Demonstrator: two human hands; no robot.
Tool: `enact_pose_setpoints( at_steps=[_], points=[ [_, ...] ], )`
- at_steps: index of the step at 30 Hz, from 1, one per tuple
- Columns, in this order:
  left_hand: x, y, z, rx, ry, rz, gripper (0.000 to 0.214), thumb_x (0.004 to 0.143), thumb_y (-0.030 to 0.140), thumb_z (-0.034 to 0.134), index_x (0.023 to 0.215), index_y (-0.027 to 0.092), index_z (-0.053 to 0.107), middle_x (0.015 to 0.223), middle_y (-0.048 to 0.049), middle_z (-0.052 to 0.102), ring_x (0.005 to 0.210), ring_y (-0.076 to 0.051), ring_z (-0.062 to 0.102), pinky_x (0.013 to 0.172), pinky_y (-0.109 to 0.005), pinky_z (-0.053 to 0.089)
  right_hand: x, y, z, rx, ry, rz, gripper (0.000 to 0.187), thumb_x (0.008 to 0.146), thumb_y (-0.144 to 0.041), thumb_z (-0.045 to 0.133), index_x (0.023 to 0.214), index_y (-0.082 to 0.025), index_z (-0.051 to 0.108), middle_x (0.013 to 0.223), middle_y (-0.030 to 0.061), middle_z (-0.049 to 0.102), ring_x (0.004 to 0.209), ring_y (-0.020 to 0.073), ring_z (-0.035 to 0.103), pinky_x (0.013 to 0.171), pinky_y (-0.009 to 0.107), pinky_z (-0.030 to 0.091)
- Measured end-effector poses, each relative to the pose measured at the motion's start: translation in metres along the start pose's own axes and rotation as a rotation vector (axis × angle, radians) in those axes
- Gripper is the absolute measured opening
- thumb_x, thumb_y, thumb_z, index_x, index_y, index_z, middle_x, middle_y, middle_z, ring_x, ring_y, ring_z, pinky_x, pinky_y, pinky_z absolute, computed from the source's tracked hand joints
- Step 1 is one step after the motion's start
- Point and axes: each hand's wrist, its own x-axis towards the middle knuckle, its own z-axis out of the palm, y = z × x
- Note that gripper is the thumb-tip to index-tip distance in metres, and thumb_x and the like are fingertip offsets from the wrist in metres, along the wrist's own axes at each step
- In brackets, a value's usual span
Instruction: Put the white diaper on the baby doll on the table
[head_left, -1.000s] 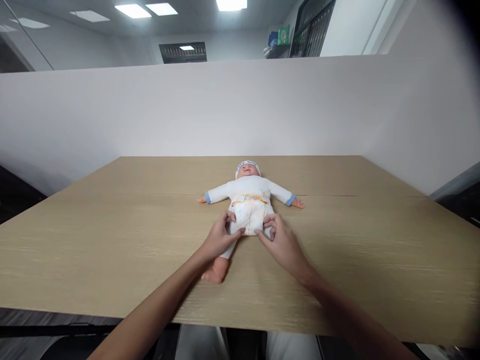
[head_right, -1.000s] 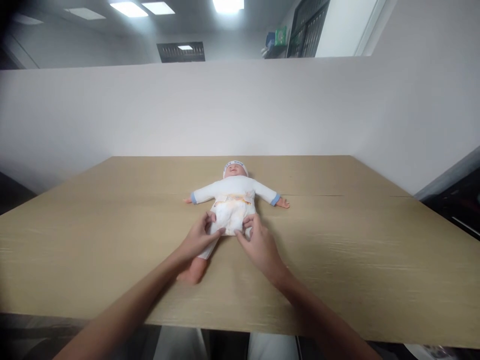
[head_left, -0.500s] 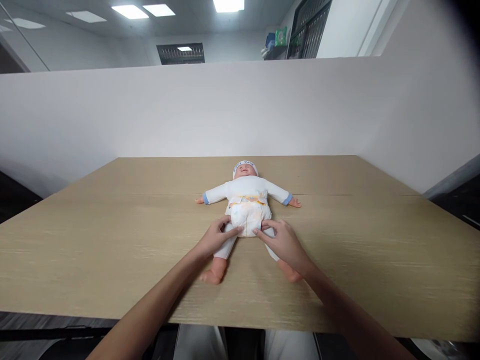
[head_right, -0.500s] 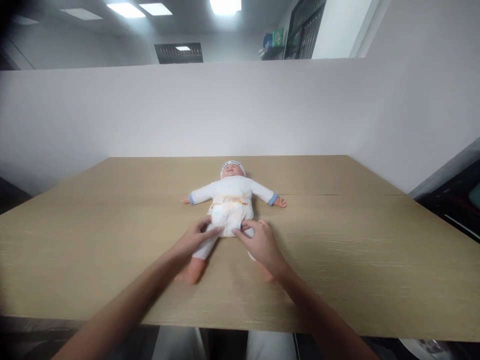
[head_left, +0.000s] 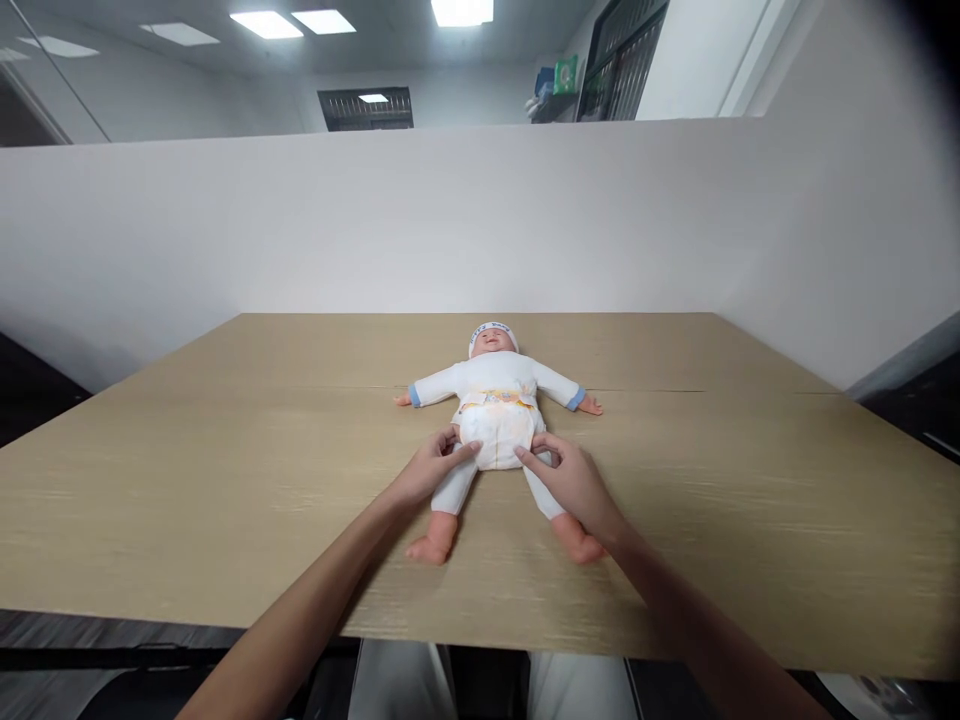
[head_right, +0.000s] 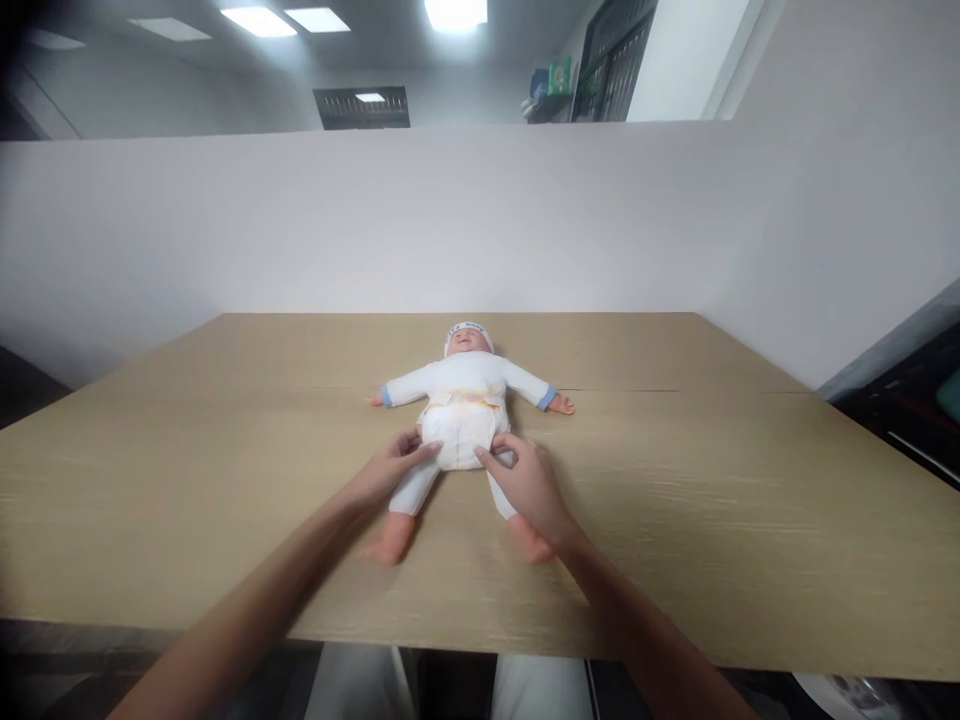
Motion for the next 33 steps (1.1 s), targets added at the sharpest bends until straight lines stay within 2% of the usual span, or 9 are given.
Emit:
enact_pose_setpoints(
  at_steps=[4, 7, 10, 13, 17, 20, 25, 29, 33],
  points=[
    [0.000, -0.002, 0.004, -0.053, -0.055, -0.081, 0.045, 0.083, 0.059, 0.078, 0.099, 0.017, 0.071, 0.093, -0.0088, 0.076, 0.095, -0.027, 0.070, 0.081, -0.037, 0.056, -0.002, 0.000, 0.000, -0.251, 0.166, -0.104, 0.023, 0.090, -0.048, 0.070, 0.085, -0.026, 0.076, 0.093, 0.0069, 0.073, 0.094, 0.0284, 0.064, 0.086, 0.042, 0.050],
    [-0.005, 0.001, 0.004, -0.067, -0.027, -0.082, 0.043, 0.082, 0.057, 0.079, 0.100, 0.018, 0.069, 0.099, -0.0082, 0.077, 0.097, -0.026, 0.070, 0.082, -0.036, 0.055, -0.007, 0.002, -0.002, -0.272, 0.174, -0.180, 0.021, 0.091, -0.045, 0.071, 0.089, -0.025, 0.077, 0.102, 0.0081, 0.069, 0.100, 0.0275, 0.064, 0.090, 0.042, 0.050],
    [-0.009, 0.007, -0.011, -0.033, -0.021, -0.074, 0.041, 0.085, 0.052, 0.078, 0.108, 0.020, 0.067, 0.100, -0.0072, 0.077, 0.096, -0.025, 0.071, 0.082, -0.035, 0.054, -0.012, 0.006, -0.011, -0.264, 0.103, -0.196, 0.021, 0.096, -0.044, 0.065, 0.094, -0.026, 0.076, 0.101, 0.0063, 0.069, 0.088, 0.0231, 0.063, 0.082, 0.037, 0.051],
    [-0.002, 0.008, -0.038, 0.220, 0.001, 0.023, 0.034, 0.091, 0.049, 0.070, 0.110, 0.021, 0.066, 0.104, -0.0078, 0.077, 0.097, -0.025, 0.071, 0.084, -0.036, 0.052, -0.004, 0.020, -0.028, -0.335, 0.200, -0.200, 0.028, 0.096, -0.050, 0.063, 0.104, -0.024, 0.071, 0.100, 0.0069, 0.069, 0.082, 0.0228, 0.061, 0.078, 0.036, 0.049],
    [0.035, 0.005, -0.062, 0.774, 0.151, 0.230, 0.038, 0.090, 0.044, 0.068, 0.120, 0.021, 0.062, 0.126, -0.0120, 0.068, 0.119, -0.032, 0.059, 0.102, -0.045, 0.045, 0.046, 0.046, -0.050, -0.557, 0.350, -0.267, 0.049, 0.092, -0.052, 0.065, 0.124, -0.015, 0.062, 0.118, 0.0159, 0.069, 0.111, 0.0334, 0.060, 0.101, 0.046, 0.043],
    [0.077, 0.005, -0.057, 1.084, 0.143, 0.113, 0.054, 0.086, 0.043, 0.070, 0.131, 0.017, 0.057, 0.139, -0.0181, 0.061, 0.133, -0.038, 0.050, 0.110, -0.049, 0.037, 0.097, 0.051, -0.050, -0.691, 0.188, -0.184, 0.064, 0.087, -0.045, 0.070, 0.138, -0.010, 0.056, 0.141, 0.0224, 0.060, 0.129, 0.0373, 0.052, 0.107, 0.045, 0.040],
    [0.114, 0.021, -0.038, 1.118, 0.091, -0.056, 0.041, 0.087, 0.040, 0.066, 0.118, 0.014, 0.063, 0.116, -0.0184, 0.074, 0.109, -0.036, 0.067, 0.098, -0.043, 0.044, 0.133, 0.030, -0.032, -0.682, 0.026, -0.051, 0.032, 0.095, -0.034, 0.054, 0.114, -0.013, 0.069, 0.113, 0.0184, 0.075, 0.102, 0.0302, 0.069, 0.083, 0.033, 0.046],
    [0.058, 0.049, -0.026, 1.063, 0.108, -0.110, 0.040, 0.089, 0.051, 0.062, 0.111, 0.017, 0.060, 0.106, -0.0134, 0.076, 0.093, -0.031, 0.071, 0.074, -0.033, 0.047, 0.102, 0.008, -0.045, -0.634, 0.014, -0.033, 0.033, 0.095, -0.032, 0.051, 0.117, -0.017, 0.070, 0.111, 0.0140, 0.077, 0.096, 0.0283, 0.071, 0.075, 0.030, 0.046],
    [-0.082, 0.066, 0.011, 0.857, 0.170, -0.090, 0.042, 0.090, 0.055, 0.059, 0.114, 0.020, 0.054, 0.102, -0.0099, 0.074, 0.091, -0.030, 0.071, 0.074, -0.034, 0.051, 0.027, -0.015, -0.087, -0.364, -0.176, -0.187, 0.038, 0.092, -0.030, 0.057, 0.128, -0.022, 0.069, 0.118, 0.0067, 0.076, 0.104, 0.0248, 0.070, 0.083, 0.028, 0.049]
  ],
)
